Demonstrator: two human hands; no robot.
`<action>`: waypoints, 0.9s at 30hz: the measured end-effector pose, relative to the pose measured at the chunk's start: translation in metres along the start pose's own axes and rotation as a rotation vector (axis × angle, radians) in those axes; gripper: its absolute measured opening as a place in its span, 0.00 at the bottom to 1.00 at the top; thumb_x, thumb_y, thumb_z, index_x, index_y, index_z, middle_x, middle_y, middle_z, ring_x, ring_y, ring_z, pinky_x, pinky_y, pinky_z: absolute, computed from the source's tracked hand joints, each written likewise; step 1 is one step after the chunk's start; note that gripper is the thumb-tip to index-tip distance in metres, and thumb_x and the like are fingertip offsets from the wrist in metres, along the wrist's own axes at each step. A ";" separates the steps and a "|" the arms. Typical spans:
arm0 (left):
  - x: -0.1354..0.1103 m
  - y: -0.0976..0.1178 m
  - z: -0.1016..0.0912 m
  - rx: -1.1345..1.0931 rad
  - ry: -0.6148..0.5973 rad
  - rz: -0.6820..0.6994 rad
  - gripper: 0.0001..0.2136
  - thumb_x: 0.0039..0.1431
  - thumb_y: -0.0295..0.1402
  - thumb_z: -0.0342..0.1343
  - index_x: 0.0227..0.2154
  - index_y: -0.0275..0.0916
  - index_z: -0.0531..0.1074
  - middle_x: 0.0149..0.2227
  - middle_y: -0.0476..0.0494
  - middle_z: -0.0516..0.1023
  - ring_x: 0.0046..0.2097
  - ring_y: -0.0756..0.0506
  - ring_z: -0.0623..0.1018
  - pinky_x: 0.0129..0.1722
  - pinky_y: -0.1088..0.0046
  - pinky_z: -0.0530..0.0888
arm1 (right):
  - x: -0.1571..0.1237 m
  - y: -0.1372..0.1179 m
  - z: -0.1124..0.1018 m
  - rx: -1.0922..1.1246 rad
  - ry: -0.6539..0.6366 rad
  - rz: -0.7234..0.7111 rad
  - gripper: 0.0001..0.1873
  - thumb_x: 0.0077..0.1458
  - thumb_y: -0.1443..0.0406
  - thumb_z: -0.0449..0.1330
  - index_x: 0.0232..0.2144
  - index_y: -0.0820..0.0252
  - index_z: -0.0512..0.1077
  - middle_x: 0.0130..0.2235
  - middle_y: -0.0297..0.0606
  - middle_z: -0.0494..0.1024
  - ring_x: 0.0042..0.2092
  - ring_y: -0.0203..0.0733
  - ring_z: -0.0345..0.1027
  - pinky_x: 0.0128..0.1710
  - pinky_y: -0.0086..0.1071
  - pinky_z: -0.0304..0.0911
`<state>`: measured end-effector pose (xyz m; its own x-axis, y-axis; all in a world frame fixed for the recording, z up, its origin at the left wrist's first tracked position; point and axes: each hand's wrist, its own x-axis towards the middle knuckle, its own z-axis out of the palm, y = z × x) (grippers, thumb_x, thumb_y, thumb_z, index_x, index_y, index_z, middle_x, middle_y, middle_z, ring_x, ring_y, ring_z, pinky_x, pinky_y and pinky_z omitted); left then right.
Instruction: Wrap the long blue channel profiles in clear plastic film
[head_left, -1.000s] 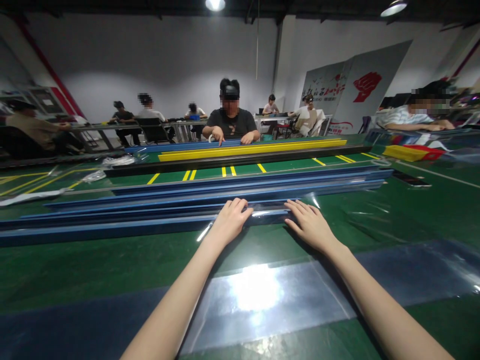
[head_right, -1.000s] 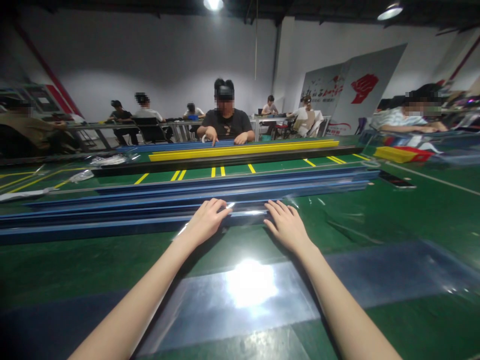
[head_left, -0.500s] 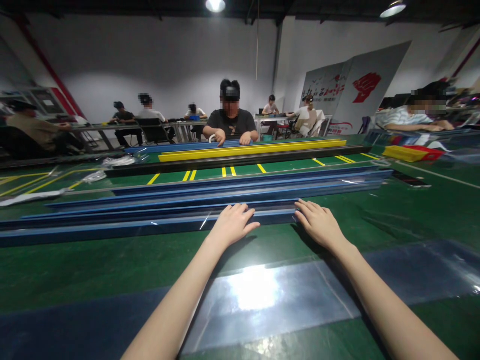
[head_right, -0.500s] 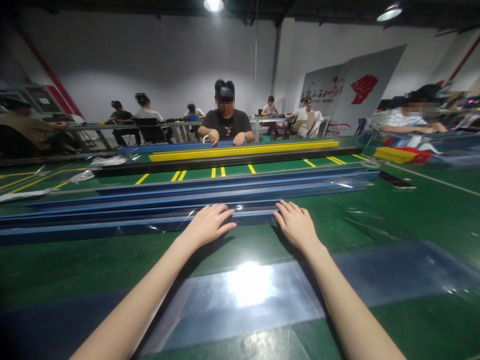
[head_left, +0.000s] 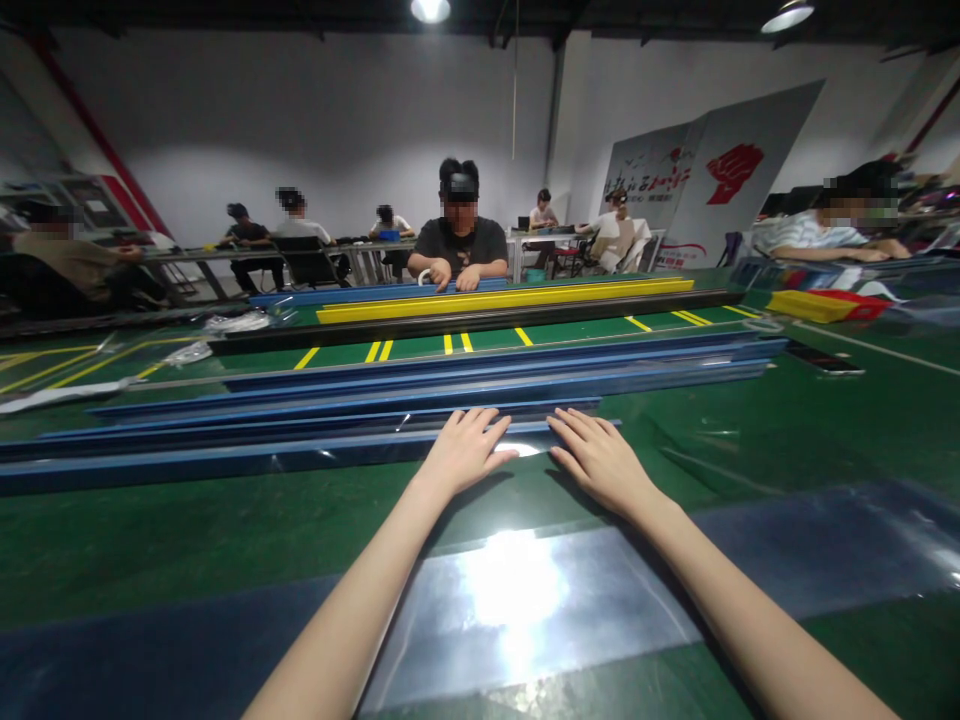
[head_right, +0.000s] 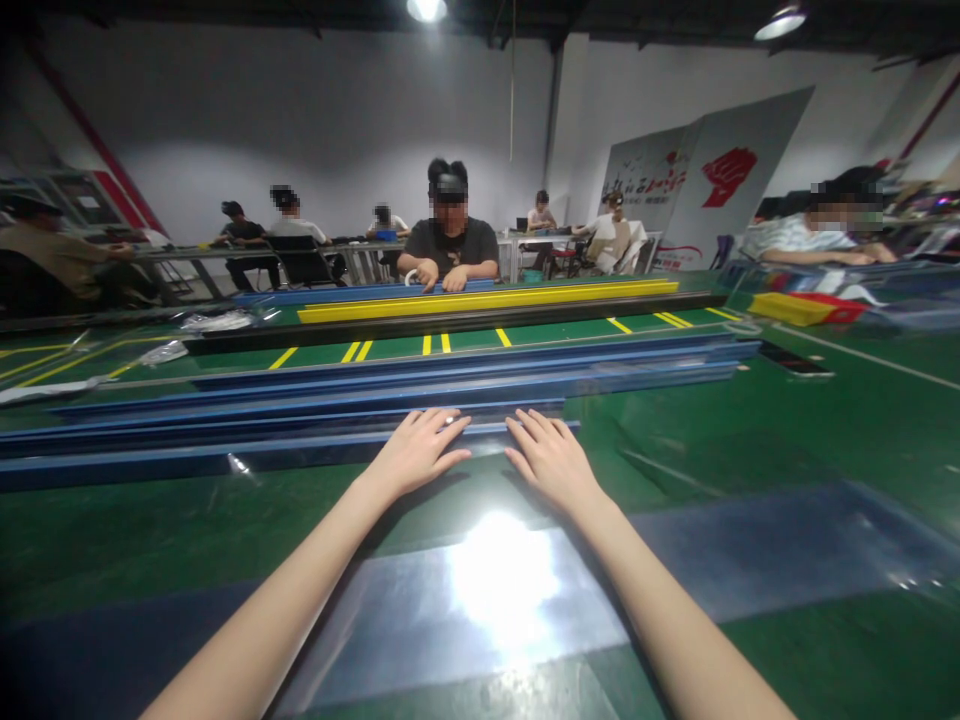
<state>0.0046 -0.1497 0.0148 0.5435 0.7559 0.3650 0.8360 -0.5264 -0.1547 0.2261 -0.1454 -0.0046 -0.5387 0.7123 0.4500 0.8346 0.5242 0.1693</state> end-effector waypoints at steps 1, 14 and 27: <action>0.000 0.000 0.000 0.014 0.008 -0.001 0.22 0.59 0.46 0.40 0.51 0.41 0.62 0.52 0.40 0.67 0.51 0.42 0.65 0.48 0.64 0.61 | 0.000 0.000 0.000 -0.001 -0.002 0.007 0.23 0.59 0.58 0.41 0.53 0.60 0.62 0.55 0.41 0.63 0.55 0.43 0.55 0.50 0.38 0.52; -0.001 -0.005 0.000 0.066 0.031 -0.172 0.19 0.61 0.43 0.39 0.47 0.40 0.65 0.49 0.38 0.68 0.49 0.41 0.66 0.44 0.64 0.63 | -0.005 0.022 0.007 -0.090 0.049 0.240 0.23 0.60 0.58 0.39 0.47 0.59 0.67 0.51 0.41 0.68 0.53 0.46 0.58 0.49 0.42 0.50; 0.000 0.002 -0.004 0.159 -0.024 -0.486 0.24 0.59 0.46 0.38 0.47 0.36 0.67 0.46 0.33 0.69 0.48 0.33 0.66 0.48 0.48 0.57 | -0.007 0.022 0.004 -0.193 -0.014 0.296 0.26 0.59 0.55 0.39 0.47 0.65 0.67 0.50 0.48 0.69 0.52 0.51 0.57 0.49 0.44 0.50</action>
<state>0.0063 -0.1528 0.0185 0.0891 0.9085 0.4083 0.9927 -0.0474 -0.1110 0.2477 -0.1373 -0.0074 -0.2701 0.8273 0.4926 0.9606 0.1965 0.1966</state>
